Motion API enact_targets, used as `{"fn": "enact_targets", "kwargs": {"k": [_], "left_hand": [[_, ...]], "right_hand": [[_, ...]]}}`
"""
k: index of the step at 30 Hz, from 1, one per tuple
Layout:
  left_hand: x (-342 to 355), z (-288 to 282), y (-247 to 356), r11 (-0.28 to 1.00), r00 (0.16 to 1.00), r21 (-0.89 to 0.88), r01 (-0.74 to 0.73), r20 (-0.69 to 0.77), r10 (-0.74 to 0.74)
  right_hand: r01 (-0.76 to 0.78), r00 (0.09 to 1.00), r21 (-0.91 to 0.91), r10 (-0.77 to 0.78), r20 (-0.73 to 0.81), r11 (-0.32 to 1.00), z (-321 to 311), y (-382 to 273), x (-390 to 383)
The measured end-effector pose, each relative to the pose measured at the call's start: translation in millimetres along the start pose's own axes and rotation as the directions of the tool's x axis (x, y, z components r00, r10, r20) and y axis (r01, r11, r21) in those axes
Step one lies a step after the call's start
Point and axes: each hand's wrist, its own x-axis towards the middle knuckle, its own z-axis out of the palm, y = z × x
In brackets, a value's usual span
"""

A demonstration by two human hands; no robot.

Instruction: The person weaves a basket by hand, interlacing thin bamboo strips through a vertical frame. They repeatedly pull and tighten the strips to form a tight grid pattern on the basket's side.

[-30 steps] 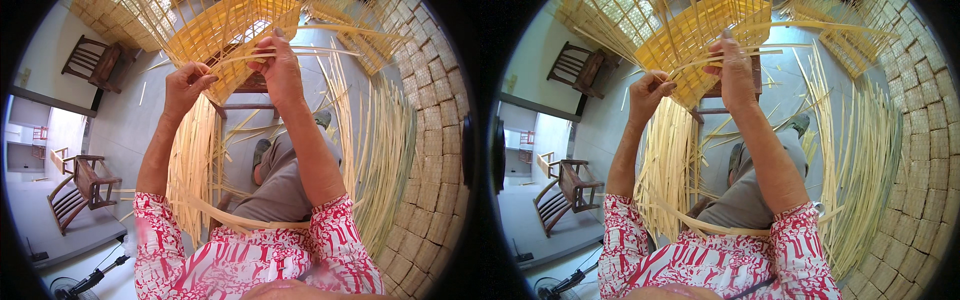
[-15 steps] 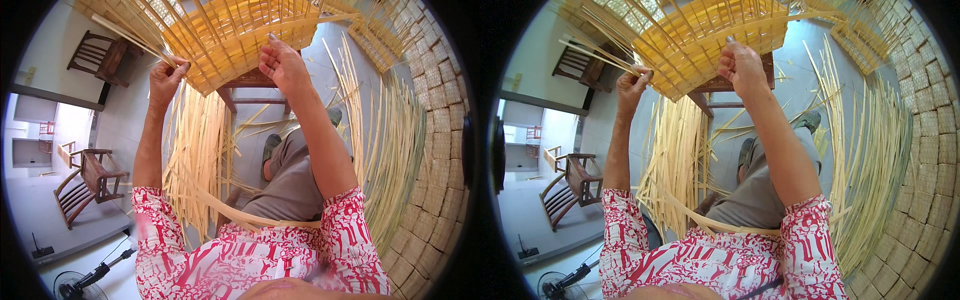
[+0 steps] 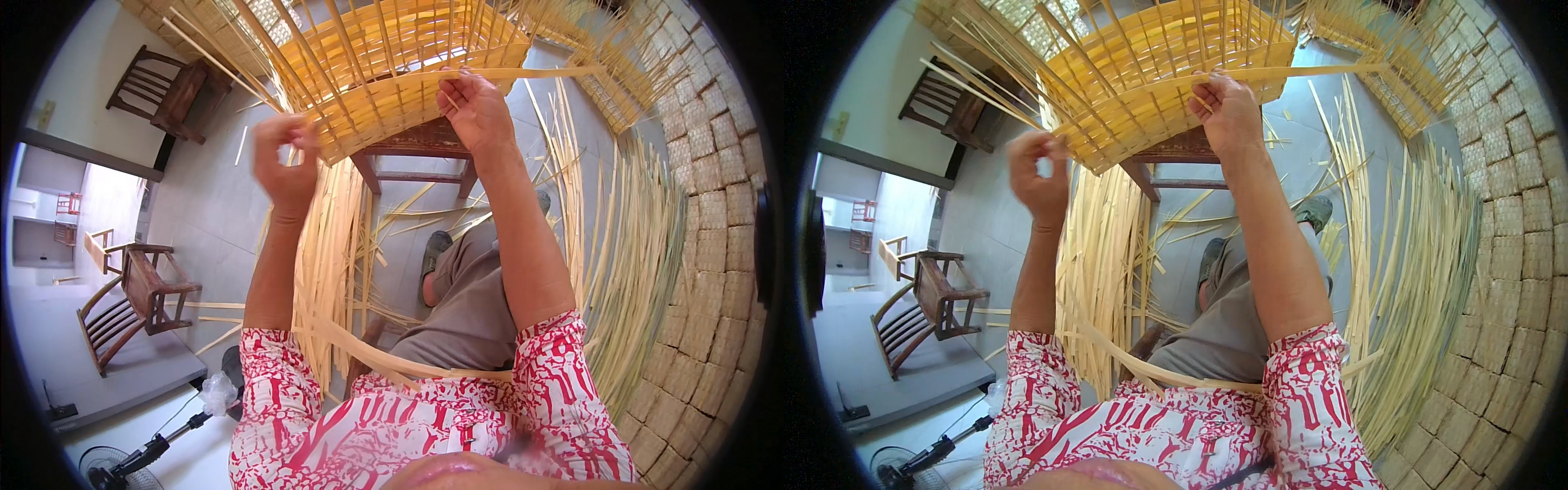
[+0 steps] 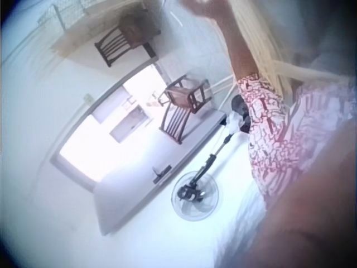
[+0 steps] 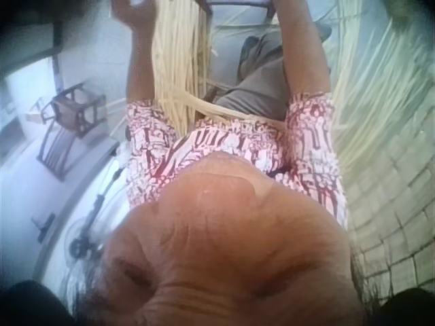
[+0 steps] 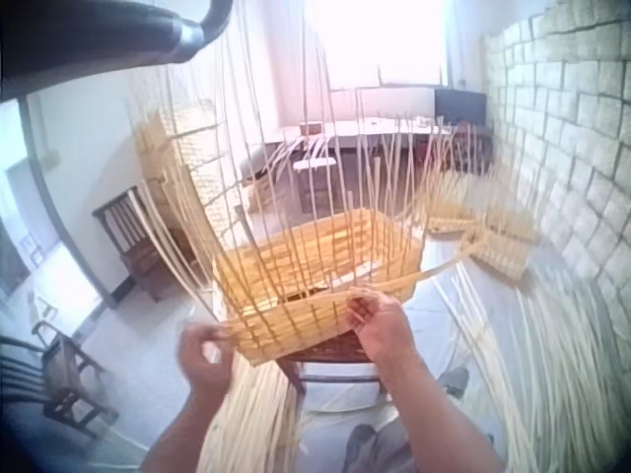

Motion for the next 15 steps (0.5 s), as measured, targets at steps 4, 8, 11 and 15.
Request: {"fn": "enact_targets", "kwargs": {"k": [4,8,11,15], "left_hand": [[25.7,67.9,35.5,0.979,0.956,0.125,-0.161,0.267,0.124],[40.2,86.0,25.2,0.98,0.944,0.178,-0.093,0.33,0.03],[37.3,85.9,21.2,0.999,0.949,0.009,0.05,0.311,-0.051],[45.9,80.4,25.4,0.958,0.917,-0.203,0.204,0.381,-0.114]], "right_hand": [[0.056,0.998,0.107,-0.06,0.031,0.993,-1.2,0.4,-10.7],[0.096,0.995,0.19,-0.092,-0.028,0.977,-3.0,2.5,-8.8],[-0.024,0.998,0.336,0.041,-0.043,0.942,-8.3,4.4,-4.8],[-0.357,0.795,0.314,0.109,0.597,0.88,-42.6,-2.9,26.2]]}}
